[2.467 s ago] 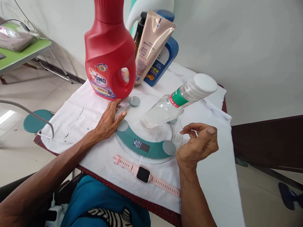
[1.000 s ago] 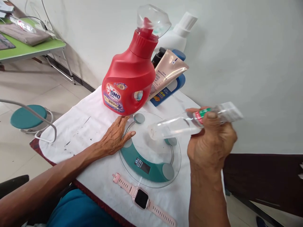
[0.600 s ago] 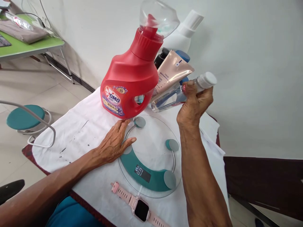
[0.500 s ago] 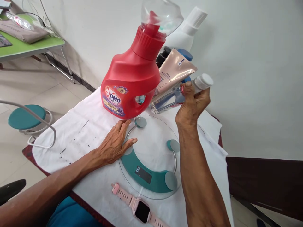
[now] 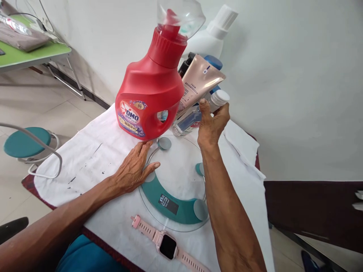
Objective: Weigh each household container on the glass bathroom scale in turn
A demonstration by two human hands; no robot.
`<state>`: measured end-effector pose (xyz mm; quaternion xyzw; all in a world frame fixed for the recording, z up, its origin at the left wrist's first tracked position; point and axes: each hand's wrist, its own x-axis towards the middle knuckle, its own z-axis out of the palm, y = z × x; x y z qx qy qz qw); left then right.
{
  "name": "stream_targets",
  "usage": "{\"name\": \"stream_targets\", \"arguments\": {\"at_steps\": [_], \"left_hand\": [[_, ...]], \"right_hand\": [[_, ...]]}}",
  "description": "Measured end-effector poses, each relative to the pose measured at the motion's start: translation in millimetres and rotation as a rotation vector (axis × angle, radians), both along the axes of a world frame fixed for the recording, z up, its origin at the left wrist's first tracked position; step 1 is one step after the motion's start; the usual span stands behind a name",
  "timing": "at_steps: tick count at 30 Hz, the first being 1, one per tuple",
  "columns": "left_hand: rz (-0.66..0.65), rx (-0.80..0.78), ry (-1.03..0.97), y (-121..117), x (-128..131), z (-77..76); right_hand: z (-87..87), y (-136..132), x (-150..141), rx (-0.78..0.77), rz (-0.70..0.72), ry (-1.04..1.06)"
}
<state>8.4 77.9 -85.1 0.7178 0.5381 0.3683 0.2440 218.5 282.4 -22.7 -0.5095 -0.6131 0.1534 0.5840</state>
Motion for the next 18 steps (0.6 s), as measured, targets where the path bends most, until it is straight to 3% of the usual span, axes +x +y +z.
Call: {"name": "stream_targets", "arguments": {"at_steps": [5, 8, 11, 14, 18], "left_hand": [[0.000, -0.002, 0.006, 1, -1, -0.4], [0.006, -0.003, 0.000, 1, 0, -2.1], [0.014, -0.005, 0.001, 0, 1, -2.1], [0.023, -0.007, 0.003, -1, 2, -1.4], [0.045, 0.003, 0.002, -2, 3, -4.6]], "right_hand": [[2.9, -13, 6, 0.020, -0.033, -0.102], [9.9, -26, 14, 0.005, 0.014, -0.026], [18.0, -32, 32, -0.004, -0.039, 0.104], [23.7, -22, 54, -0.024, -0.117, 0.165], [25.6, 11, 70, -0.104, -0.078, 0.137]]}}
